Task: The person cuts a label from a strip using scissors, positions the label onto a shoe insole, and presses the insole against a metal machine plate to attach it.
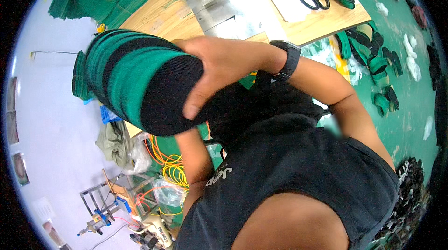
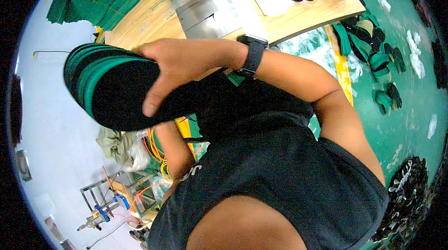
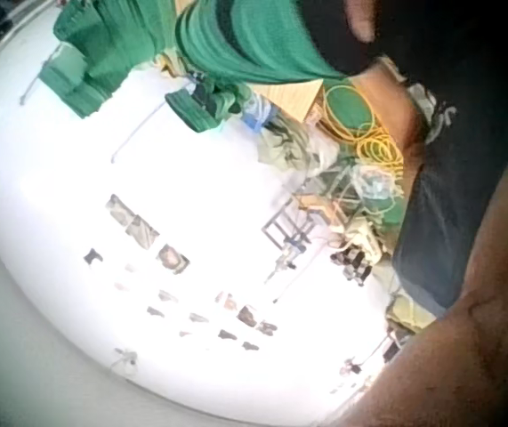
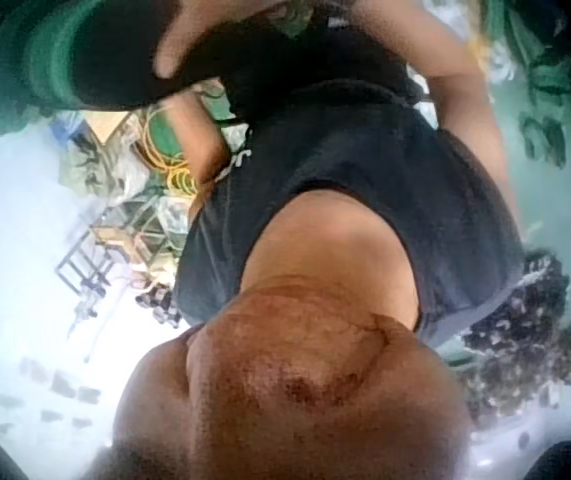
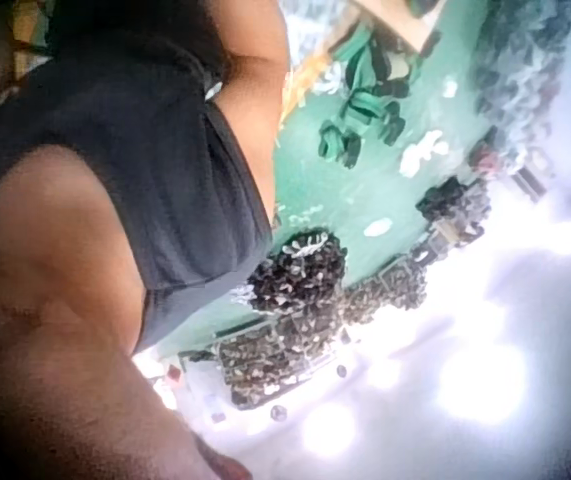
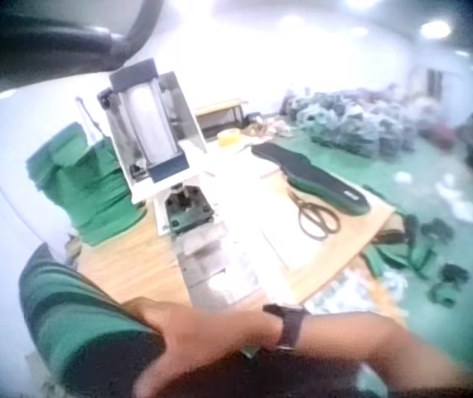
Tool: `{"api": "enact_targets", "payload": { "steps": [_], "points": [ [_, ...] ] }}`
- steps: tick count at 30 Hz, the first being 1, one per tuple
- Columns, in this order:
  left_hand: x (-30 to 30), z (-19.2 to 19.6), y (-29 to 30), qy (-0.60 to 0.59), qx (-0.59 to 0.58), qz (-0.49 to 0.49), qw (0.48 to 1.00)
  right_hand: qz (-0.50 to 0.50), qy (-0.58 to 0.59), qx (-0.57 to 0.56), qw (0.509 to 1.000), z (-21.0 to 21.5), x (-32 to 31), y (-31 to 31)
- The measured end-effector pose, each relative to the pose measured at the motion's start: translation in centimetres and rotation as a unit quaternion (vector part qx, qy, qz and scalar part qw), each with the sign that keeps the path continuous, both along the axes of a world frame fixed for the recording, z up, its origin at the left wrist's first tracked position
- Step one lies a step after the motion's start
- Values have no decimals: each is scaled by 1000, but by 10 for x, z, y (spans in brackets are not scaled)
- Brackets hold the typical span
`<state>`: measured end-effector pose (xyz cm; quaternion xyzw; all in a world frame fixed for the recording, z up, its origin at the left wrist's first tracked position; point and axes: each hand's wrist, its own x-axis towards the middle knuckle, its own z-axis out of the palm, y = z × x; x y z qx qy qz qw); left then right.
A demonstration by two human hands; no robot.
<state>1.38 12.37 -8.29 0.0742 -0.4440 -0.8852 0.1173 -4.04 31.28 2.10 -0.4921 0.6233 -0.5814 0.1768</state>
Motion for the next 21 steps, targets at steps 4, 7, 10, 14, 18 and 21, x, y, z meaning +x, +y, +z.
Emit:
{"api": "enact_targets", "payload": {
  "steps": [4,7,10,14,18,21],
  "points": [
    [12,64,-54,150,55,60,985,-176,289,-50,940,21,-23,-25],
    [12,78,-63,294,-212,36,931,-152,342,184,909,17,-26,-35],
    [-8,60,-67,93,-697,-5,711,-125,401,244,874,-46,-39,-53],
    [7,48,-95,8,-635,20,773,-135,355,265,886,-30,-40,-15],
    [12,51,-81,118,-638,21,760,-201,399,237,863,-46,-54,35],
    [11,56,-62,84,-692,58,715,-221,367,256,867,-56,-54,29]
  ]
}}
